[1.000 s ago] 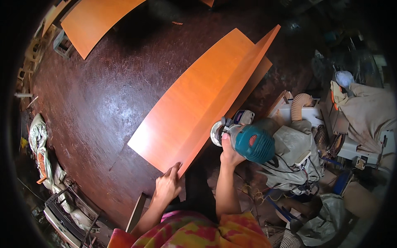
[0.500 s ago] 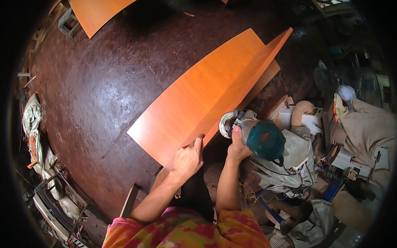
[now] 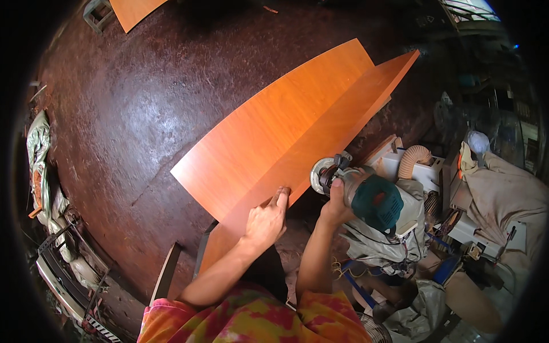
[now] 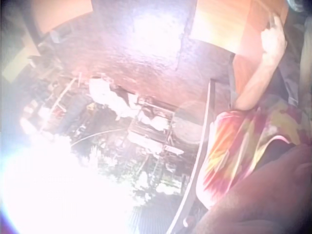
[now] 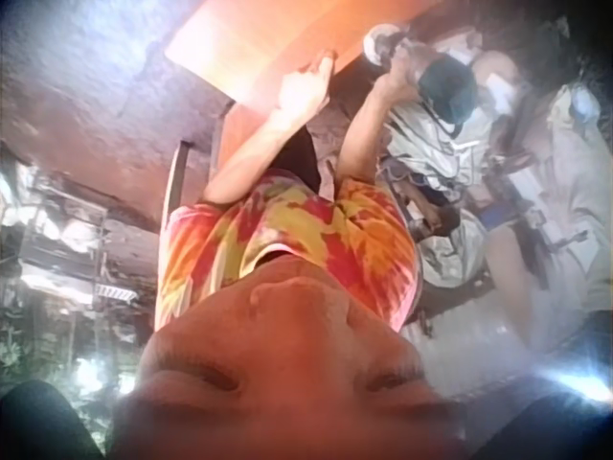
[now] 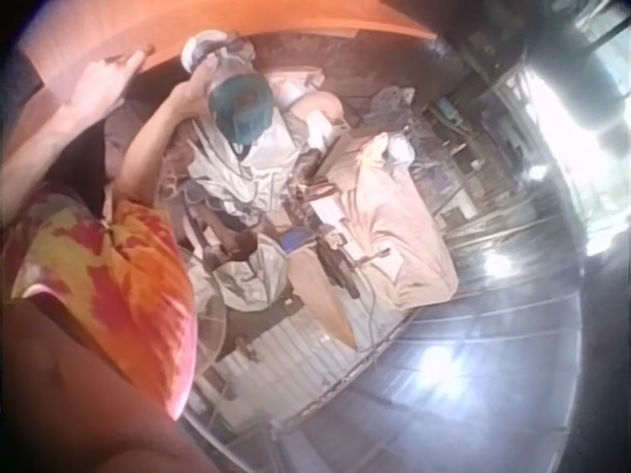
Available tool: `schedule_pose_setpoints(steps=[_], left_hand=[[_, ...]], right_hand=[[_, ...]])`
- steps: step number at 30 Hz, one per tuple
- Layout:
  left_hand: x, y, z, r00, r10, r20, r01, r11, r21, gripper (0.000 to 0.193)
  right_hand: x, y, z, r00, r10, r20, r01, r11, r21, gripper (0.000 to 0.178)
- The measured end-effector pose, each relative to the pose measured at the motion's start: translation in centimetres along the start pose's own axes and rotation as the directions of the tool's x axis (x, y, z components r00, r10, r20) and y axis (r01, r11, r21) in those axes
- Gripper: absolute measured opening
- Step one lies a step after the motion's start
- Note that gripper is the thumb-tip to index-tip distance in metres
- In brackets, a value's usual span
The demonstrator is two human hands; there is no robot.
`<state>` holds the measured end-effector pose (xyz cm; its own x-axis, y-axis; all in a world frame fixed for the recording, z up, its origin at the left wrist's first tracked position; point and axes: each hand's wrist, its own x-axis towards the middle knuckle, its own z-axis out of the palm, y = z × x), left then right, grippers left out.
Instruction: The person applies glue from a container onto a cloth and wipes it along the edge of a wooden board. Then, the person uses a handheld router to trim the edge of a different wooden board on a table.
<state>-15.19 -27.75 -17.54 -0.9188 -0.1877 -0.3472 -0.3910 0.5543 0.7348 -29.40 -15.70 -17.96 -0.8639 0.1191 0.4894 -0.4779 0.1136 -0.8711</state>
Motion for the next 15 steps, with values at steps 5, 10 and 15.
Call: schedule_pose_setpoints(steps=[5,10,15], left_hand=[[0.15,-0.09,-0.06,1.000,0.012,0.002,-0.012,1.000,0.001,0.082],[0.25,-0.36,-0.02,1.000,0.019,-0.007,-0.019,1.000,0.019,0.085],[0.27,-0.18,-0.28,1.000,0.020,0.021,-0.020,1.000,0.010,0.089]], right_hand=[[-0.12,0.55,-0.05,0.999,0.021,-0.024,-0.021,1.000,0.020,0.069],[-0.13,0.74,0.18,1.000,0.014,-0.012,-0.014,0.999,0.049,0.069],[-0.13,0.61,0.11,1.000,0.023,-0.016,-0.022,0.999,0.025,0.069]])
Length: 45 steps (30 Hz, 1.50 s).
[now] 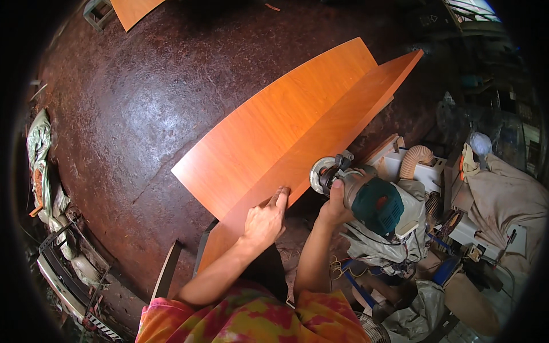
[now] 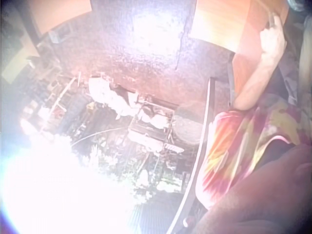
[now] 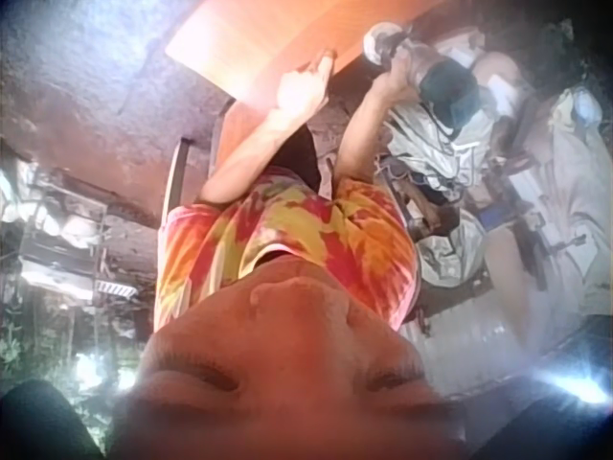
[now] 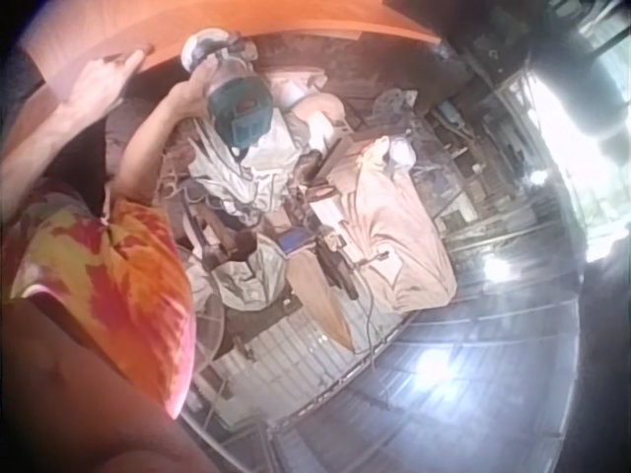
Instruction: The person applies glue from a container onto a cloth and wipes it along the edge of a wooden board. Then, the person uses a handheld router to trim the edge of a different wooden board on a table.
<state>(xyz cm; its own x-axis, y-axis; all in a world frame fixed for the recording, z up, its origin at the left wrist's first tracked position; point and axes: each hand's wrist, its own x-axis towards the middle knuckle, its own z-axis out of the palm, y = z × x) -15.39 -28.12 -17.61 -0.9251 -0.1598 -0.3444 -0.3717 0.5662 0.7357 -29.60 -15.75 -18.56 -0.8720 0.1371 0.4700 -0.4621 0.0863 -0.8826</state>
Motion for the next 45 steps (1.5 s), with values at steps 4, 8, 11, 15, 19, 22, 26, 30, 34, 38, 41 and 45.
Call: schedule_pose_setpoints(steps=[4,8,11,15,19,22,26,30,34,38,41,45], left_hand=[[-0.1,0.0,0.6,0.999,0.020,-0.029,-0.019,1.000,0.012,0.089],[-0.1,0.2,1.1,0.999,0.028,-0.033,-0.027,0.999,0.035,0.091],[-0.1,0.4,1.2,1.000,0.025,-0.018,-0.024,0.999,0.028,0.093],[-0.2,0.6,1.4,1.000,0.018,0.002,-0.018,1.000,0.022,0.094],[-0.1,0.8,1.3,1.000,0.009,0.019,-0.010,1.000,0.021,0.094],[-0.1,0.9,1.2,1.000,0.011,0.020,-0.011,1.000,0.010,0.093],[-0.2,0.9,1.0,1.000,0.027,-0.004,-0.026,0.999,0.037,0.089],[-0.1,1.2,0.8,1.000,0.030,-0.011,-0.029,0.997,0.067,0.085],[-0.1,1.1,0.8,1.000,0.028,-0.001,-0.028,0.997,0.067,0.084],[0.0,1.1,0.7,1.000,0.027,0.006,-0.027,0.996,0.080,0.086],[-0.1,1.0,0.8,1.000,0.031,-0.002,-0.030,0.996,0.082,0.088],[0.0,0.9,1.1,0.999,0.031,-0.016,-0.029,0.997,0.078,0.087]], right_hand=[[0.0,0.0,0.0,0.999,-0.005,-0.036,0.005,1.000,-0.014,0.069],[0.2,-0.6,0.2,0.999,-0.011,-0.048,0.005,0.992,-0.123,0.067],[0.3,-1.2,0.4,0.999,0.004,-0.048,-0.011,0.991,-0.134,0.065],[0.4,-1.4,0.3,0.999,0.029,-0.042,-0.034,0.989,-0.143,0.061],[0.4,-0.4,-0.7,0.999,0.028,-0.028,-0.029,0.999,-0.027,0.067],[0.4,0.0,-1.0,1.000,0.010,-0.014,-0.010,1.000,-0.029,0.067],[0.3,-0.4,-0.3,0.999,0.020,-0.038,-0.021,0.999,-0.027,0.065],[0.6,-0.4,-0.3,1.000,0.020,-0.012,-0.020,1.000,-0.021,0.065],[0.7,-0.4,-0.1,0.999,0.021,-0.037,-0.022,0.999,-0.029,0.065],[1.0,-0.8,0.7,0.999,0.004,-0.035,-0.007,0.997,-0.083,0.059],[1.2,-0.4,0.7,0.999,-0.008,-0.052,0.005,0.998,-0.069,0.062],[1.6,-0.1,0.8,0.996,-0.033,-0.080,0.026,0.996,-0.081,0.066]])
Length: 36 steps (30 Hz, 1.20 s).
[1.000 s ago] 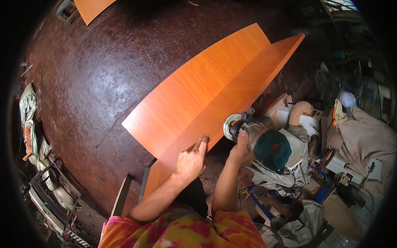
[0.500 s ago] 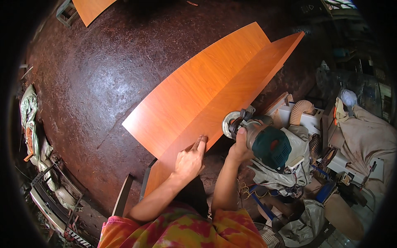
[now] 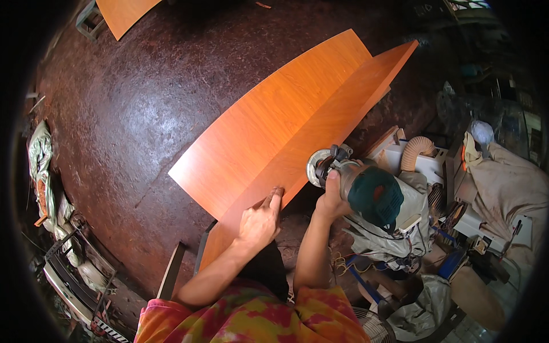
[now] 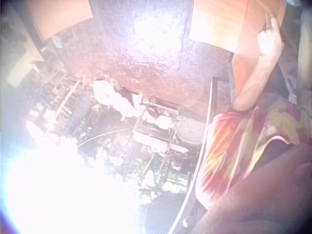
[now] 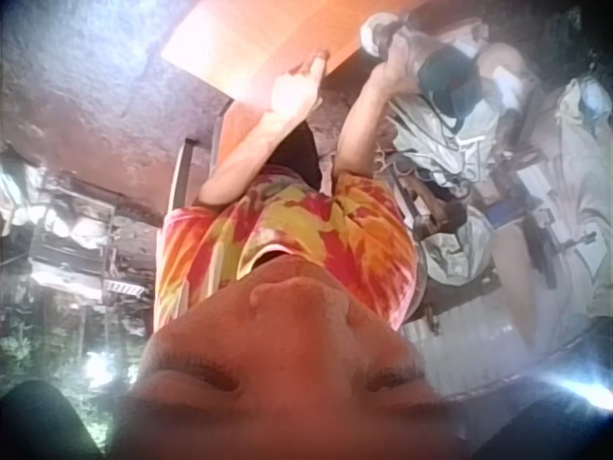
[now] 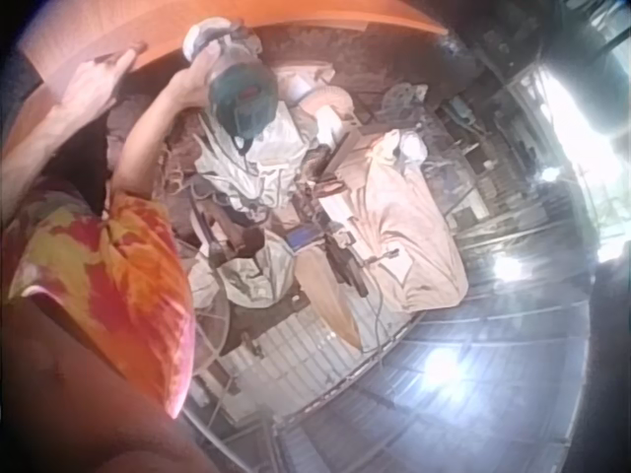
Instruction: The person applies glue from a container onto a cloth and wipes it along the edge of a wooden board. Then, the person uses a handheld router to trim the edge of a different wooden board on a table.
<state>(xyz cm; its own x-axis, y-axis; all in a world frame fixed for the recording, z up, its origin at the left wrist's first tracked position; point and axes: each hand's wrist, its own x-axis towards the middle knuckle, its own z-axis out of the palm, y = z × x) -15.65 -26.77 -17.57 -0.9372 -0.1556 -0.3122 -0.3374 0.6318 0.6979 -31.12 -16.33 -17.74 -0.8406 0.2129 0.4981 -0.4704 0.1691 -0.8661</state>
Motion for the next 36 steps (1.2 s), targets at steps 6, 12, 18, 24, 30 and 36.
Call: schedule_pose_setpoints(steps=[6,12,18,24,30,36], left_hand=[[0.1,-0.2,0.1,1.000,-0.003,0.001,0.003,1.000,0.002,0.087],[0.1,-0.2,-0.1,1.000,-0.011,-0.010,0.011,1.000,0.011,0.082],[0.3,-0.2,-0.3,1.000,-0.016,0.009,0.016,1.000,-0.007,0.080],[0.5,-0.1,-0.8,0.997,-0.054,0.060,0.057,0.997,-0.052,0.079],[0.4,0.1,-0.9,0.999,-0.006,-0.051,0.001,0.996,-0.084,0.060],[0.4,0.1,-0.8,0.995,0.027,-0.101,-0.032,0.998,-0.048,0.058]], right_hand=[[0.6,0.6,-0.2,0.999,0.035,0.020,-0.035,0.999,-0.031,0.070],[1.4,1.3,0.2,0.999,0.031,-0.013,-0.031,1.000,-0.001,0.074],[2.5,1.6,0.5,1.000,0.031,0.002,-0.031,0.999,0.039,0.072],[3.2,-0.1,2.2,1.000,0.010,-0.013,-0.010,1.000,0.021,0.067],[3.5,0.3,2.1,0.999,0.036,-0.026,-0.035,0.999,0.015,0.064],[4.2,0.5,2.3,0.999,0.028,-0.022,-0.028,0.999,0.017,0.057]])
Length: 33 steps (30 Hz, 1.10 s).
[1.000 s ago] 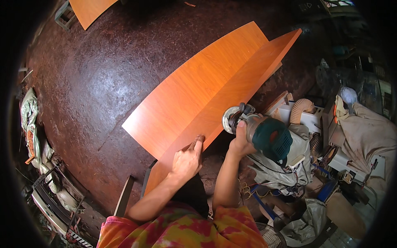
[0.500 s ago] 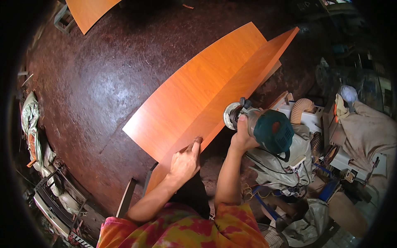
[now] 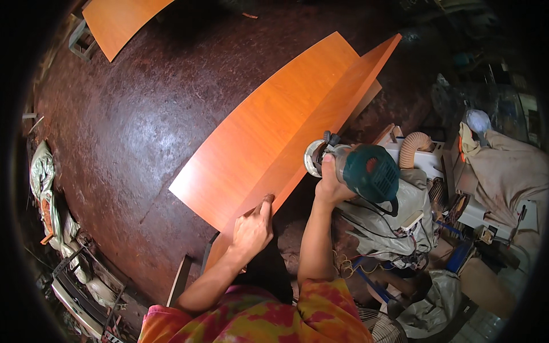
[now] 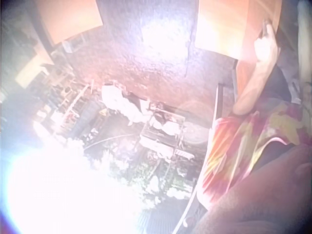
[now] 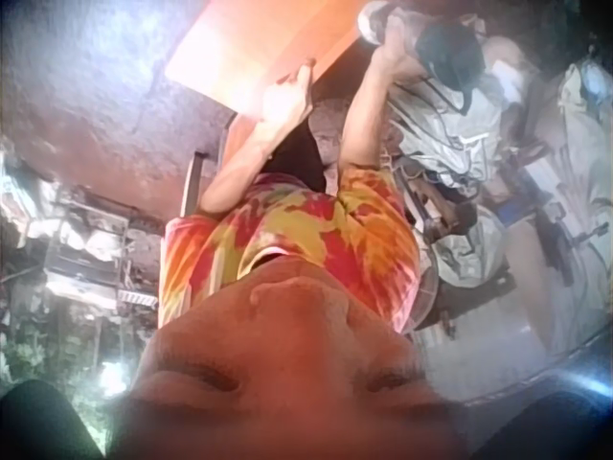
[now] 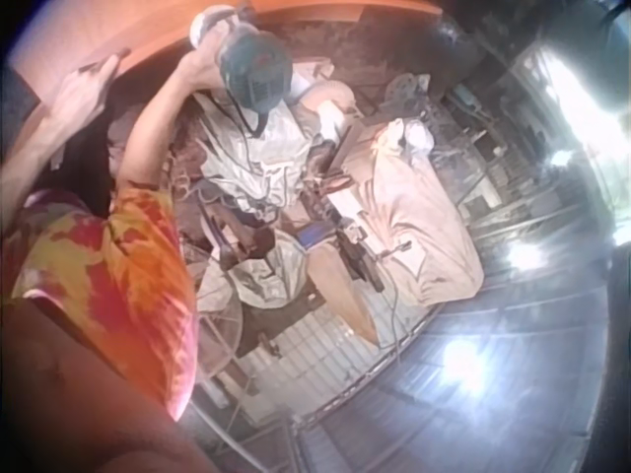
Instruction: The person applies glue from a container onto a cloth and wipes it along the edge of a wooden board. Then, the person uses a handheld router to trim the edge of a different wooden board on a table.
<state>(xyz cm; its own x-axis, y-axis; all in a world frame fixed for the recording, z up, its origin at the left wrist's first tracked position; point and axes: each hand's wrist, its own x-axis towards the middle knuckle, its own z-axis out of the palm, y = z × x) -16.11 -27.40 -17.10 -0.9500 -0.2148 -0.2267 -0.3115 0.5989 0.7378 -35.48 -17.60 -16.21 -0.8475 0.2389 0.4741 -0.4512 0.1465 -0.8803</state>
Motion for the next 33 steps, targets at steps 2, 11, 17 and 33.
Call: schedule_pose_setpoints(steps=[2,11,17,33], left_hand=[[0.1,0.0,0.1,1.000,-0.003,-0.004,0.004,1.000,0.010,0.057],[0.2,0.1,0.3,1.000,-0.025,0.004,0.025,1.000,0.000,0.051],[0.1,0.1,0.7,1.000,-0.001,-0.015,0.001,1.000,0.021,0.051],[0.6,1.2,0.2,0.992,-0.086,0.090,0.081,0.995,0.054,0.049]], right_hand=[[0.2,0.0,0.1,1.000,-0.002,0.007,0.002,1.000,-0.009,0.058],[1.5,0.6,0.5,0.999,-0.040,-0.001,0.040,0.999,-0.035,0.056],[2.8,1.2,0.7,0.999,-0.028,-0.025,0.027,0.999,-0.030,0.053],[8.3,3.5,1.6,0.995,-0.097,-0.005,0.097,0.994,-0.043,0.062]])
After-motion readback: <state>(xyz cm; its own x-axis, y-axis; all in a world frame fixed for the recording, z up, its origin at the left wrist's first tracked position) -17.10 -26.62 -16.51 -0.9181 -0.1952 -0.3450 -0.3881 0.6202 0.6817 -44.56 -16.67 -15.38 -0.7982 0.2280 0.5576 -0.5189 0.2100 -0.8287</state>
